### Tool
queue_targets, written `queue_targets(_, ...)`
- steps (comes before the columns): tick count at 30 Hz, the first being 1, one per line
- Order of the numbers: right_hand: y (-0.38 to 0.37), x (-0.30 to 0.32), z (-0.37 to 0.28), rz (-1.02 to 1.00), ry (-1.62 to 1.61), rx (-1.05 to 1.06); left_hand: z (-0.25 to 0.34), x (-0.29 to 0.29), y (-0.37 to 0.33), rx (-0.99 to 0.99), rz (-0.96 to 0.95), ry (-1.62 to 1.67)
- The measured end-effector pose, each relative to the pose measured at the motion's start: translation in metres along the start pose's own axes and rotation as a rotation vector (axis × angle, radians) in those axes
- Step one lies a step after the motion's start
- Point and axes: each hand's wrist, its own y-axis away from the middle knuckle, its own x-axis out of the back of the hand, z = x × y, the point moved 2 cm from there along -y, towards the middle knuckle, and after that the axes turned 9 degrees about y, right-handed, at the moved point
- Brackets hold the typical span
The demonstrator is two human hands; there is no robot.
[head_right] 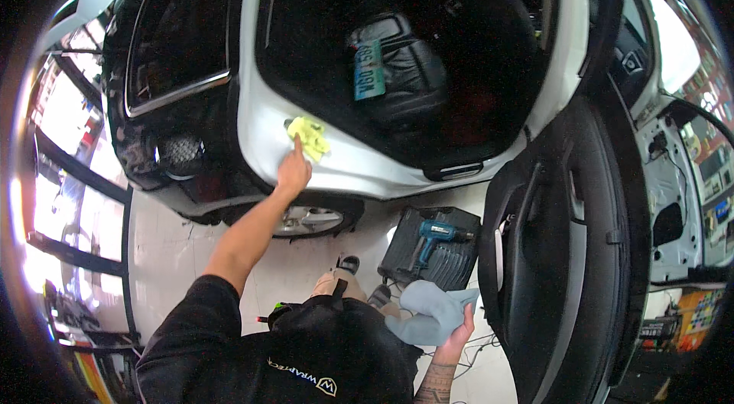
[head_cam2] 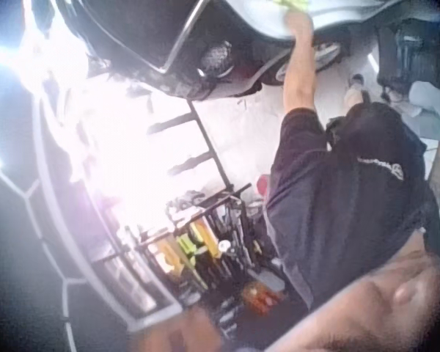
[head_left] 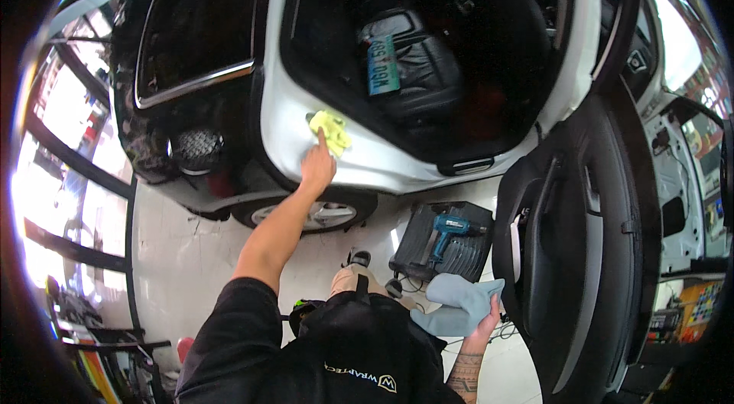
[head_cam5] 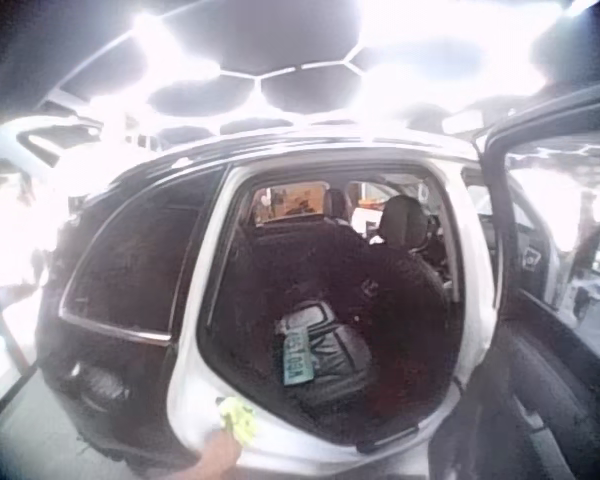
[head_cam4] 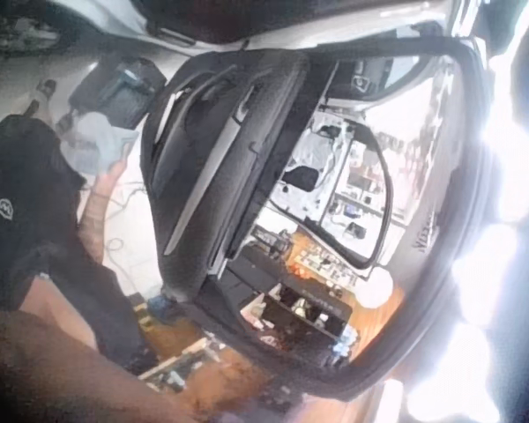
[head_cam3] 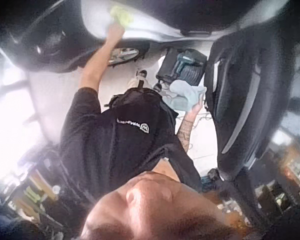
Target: The person applies a black vinyl wrap to the front fender of a white car. They use a squeegee to smooth the wrap, a knife to trim edges, and a heat gun to activate the adhesive and conform the material to the wheel arch and bumper contours.
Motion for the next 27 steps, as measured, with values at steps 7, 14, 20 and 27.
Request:
queue_targets(7, -0.023, -0.046, 0.029, -0.205, 0.159, -0.303, 0.007, -0.037, 0.095, -0.104, -0.636, 0.228)
queue_targets(14, -0.055, -0.162, 0.117, -0.464, 0.691, -0.254, -0.097, -0.029, 0.255, 0.250, -0.379, 0.508)
queue_targets(20, -0.055, -0.286, 0.222, -0.802, 1.011, -0.089, -0.161, 0.033, 0.291, 0.630, -0.357, 0.840)
queue_targets(27, -0.099, -0.270, 0.313, -0.655, 1.564, 0.220, -0.217, 0.093, 0.272, 0.544, -0.300, 1.297)
